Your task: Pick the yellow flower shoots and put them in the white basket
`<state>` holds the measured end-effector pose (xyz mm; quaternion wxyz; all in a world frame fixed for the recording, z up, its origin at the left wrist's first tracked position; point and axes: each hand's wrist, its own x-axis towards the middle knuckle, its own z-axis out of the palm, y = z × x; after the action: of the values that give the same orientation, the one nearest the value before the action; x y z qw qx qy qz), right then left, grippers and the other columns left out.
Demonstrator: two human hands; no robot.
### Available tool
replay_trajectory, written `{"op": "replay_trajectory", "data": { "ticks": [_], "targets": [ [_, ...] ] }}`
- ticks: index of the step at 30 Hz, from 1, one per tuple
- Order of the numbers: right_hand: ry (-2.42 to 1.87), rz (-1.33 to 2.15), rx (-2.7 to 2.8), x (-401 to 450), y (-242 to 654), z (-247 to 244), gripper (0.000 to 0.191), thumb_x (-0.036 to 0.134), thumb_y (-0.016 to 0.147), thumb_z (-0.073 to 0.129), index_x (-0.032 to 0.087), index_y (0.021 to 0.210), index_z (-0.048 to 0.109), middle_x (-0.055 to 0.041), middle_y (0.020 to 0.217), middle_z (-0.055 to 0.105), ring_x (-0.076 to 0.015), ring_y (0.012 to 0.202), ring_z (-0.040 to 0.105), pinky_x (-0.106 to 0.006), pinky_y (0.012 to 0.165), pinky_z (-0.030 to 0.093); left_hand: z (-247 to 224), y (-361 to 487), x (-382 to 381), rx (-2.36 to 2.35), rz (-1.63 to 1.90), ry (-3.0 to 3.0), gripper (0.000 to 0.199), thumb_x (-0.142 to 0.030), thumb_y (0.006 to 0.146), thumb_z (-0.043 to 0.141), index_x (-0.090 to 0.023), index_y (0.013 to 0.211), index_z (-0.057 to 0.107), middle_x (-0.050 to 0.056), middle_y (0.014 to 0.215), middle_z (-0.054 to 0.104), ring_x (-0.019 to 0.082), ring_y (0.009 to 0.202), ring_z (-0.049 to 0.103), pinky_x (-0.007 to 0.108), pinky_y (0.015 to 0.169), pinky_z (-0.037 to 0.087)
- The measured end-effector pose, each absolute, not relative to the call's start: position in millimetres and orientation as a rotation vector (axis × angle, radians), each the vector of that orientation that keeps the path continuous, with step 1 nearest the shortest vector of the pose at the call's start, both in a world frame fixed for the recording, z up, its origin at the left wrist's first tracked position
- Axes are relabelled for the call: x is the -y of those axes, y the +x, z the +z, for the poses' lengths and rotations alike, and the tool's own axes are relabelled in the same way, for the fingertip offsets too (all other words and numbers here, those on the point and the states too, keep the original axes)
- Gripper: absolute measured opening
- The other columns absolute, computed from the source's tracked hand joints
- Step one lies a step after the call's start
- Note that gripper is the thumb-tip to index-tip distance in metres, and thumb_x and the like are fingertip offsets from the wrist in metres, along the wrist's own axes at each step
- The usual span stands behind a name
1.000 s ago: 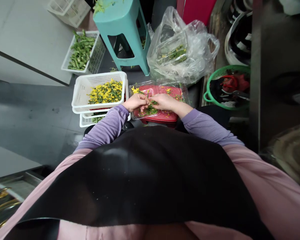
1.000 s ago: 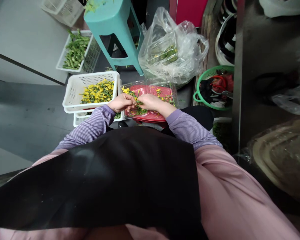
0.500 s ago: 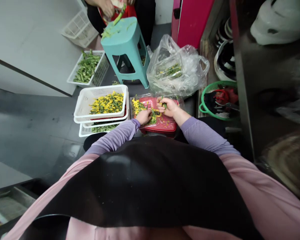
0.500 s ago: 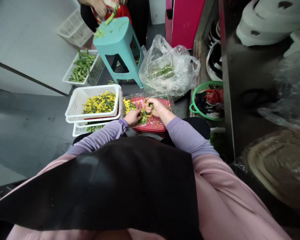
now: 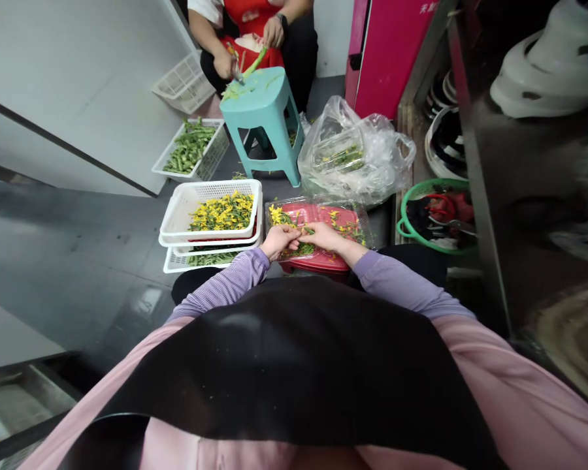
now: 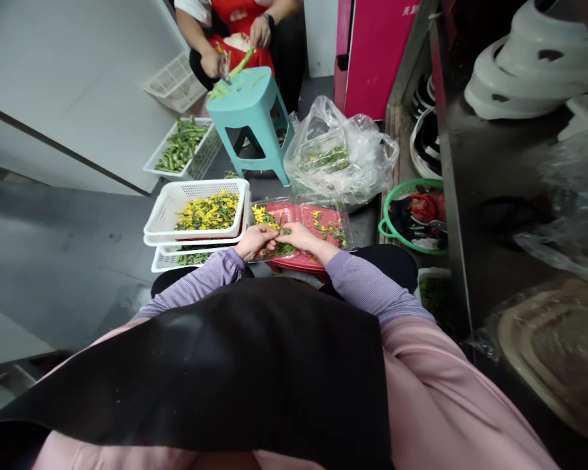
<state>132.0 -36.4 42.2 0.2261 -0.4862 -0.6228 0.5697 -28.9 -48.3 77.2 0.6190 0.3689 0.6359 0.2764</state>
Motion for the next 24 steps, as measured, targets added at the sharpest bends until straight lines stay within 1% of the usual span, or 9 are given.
{"op": "replay_trajectory", "data": {
  "ticks": [4,9,11,14,16,18,19,21,24],
  "targets": [
    [-1.357,1.522,1.800,34,138,50,0.025,0.038,0.068,0.066,0.015,0.068,0.053,0.0037,0.066,0.049,-0.0105,0.063,0.041,-0.025,0.061,0.030,83,-37,51,-1.401,0.548,0.971,0.011,-0.005,0.085,0.064,-0.006,0.074,0.064,0.004,0.058,0.062,0.008,0.045,0.056,0.018,0.048,0.049],
    [-1.069,1.754,1.850,33,147,58,0.027,0.040,0.066,0.069,0.016,0.071,0.058,0.0040,0.063,0.047,-0.0100,0.061,0.039,-0.024,0.059,0.028,79,-45,47,-1.218,0.485,0.906,0.007,-0.009,0.081,0.064,-0.009,0.074,0.064,0.002,0.058,0.059,0.008,0.042,0.050,0.018,0.042,0.040],
    [-1.023,1.893,1.648,32,148,61,0.026,0.038,0.067,0.070,0.017,0.076,0.056,0.0054,0.060,0.042,-0.0088,0.055,0.034,-0.024,0.054,0.024,70,-49,40,-1.195,0.443,0.820,0.016,-0.017,0.083,0.062,-0.012,0.068,0.060,0.001,0.056,0.055,0.008,0.041,0.046,0.020,0.042,0.038],
    [-1.033,1.958,1.097,25,152,64,0.018,0.030,0.073,0.062,0.018,0.077,0.048,0.0054,0.060,0.038,-0.0075,0.050,0.026,-0.023,0.049,0.015,52,-57,26,-1.500,0.385,0.998,0.043,-0.036,0.093,0.052,-0.016,0.055,0.051,0.002,0.050,0.047,0.011,0.042,0.044,0.024,0.046,0.036],
    [-1.047,1.927,0.833,18,156,66,0.009,0.022,0.074,0.054,0.018,0.077,0.047,0.0041,0.061,0.038,-0.0073,0.049,0.024,-0.024,0.047,0.012,40,-60,16,-1.741,0.337,1.422,0.041,-0.035,0.092,0.055,-0.015,0.057,0.056,0.006,0.056,0.052,0.014,0.052,0.051,0.027,0.055,0.041],
    [-1.066,1.930,0.717,12,160,68,0.008,0.016,0.073,0.050,0.017,0.081,0.049,0.0039,0.061,0.037,-0.0077,0.048,0.021,-0.024,0.046,0.012,29,-57,7,-1.718,0.224,1.975,0.017,-0.022,0.088,0.060,-0.013,0.078,0.069,0.011,0.080,0.064,0.019,0.076,0.060,0.029,0.072,0.045],
    [-1.072,1.942,0.690,10,161,69,0.009,0.016,0.074,0.049,0.017,0.082,0.050,0.0039,0.060,0.037,-0.0080,0.048,0.020,-0.024,0.045,0.013,24,-54,4,-1.614,0.123,2.214,0.014,-0.017,0.087,0.059,-0.014,0.092,0.072,0.013,0.096,0.066,0.022,0.090,0.061,0.030,0.080,0.045],
    [-1.083,1.963,0.653,9,162,70,0.002,0.017,0.078,0.050,0.017,0.080,0.049,0.0031,0.061,0.038,-0.0083,0.048,0.023,-0.023,0.045,0.016,16,-47,-1,-1.403,-0.089,2.494,0.028,-0.011,0.088,0.053,-0.014,0.109,0.071,0.017,0.114,0.063,0.027,0.109,0.056,0.036,0.090,0.043],
    [-1.118,1.998,0.609,10,159,68,0.012,0.020,0.085,0.049,0.017,0.074,0.046,0.0007,0.062,0.043,-0.0083,0.050,0.031,-0.022,0.044,0.019,5,-41,-6,-1.326,-0.291,2.558,0.030,-0.010,0.089,0.046,-0.009,0.106,0.071,0.021,0.112,0.062,0.030,0.114,0.053,0.040,0.093,0.041]
  ]
}}
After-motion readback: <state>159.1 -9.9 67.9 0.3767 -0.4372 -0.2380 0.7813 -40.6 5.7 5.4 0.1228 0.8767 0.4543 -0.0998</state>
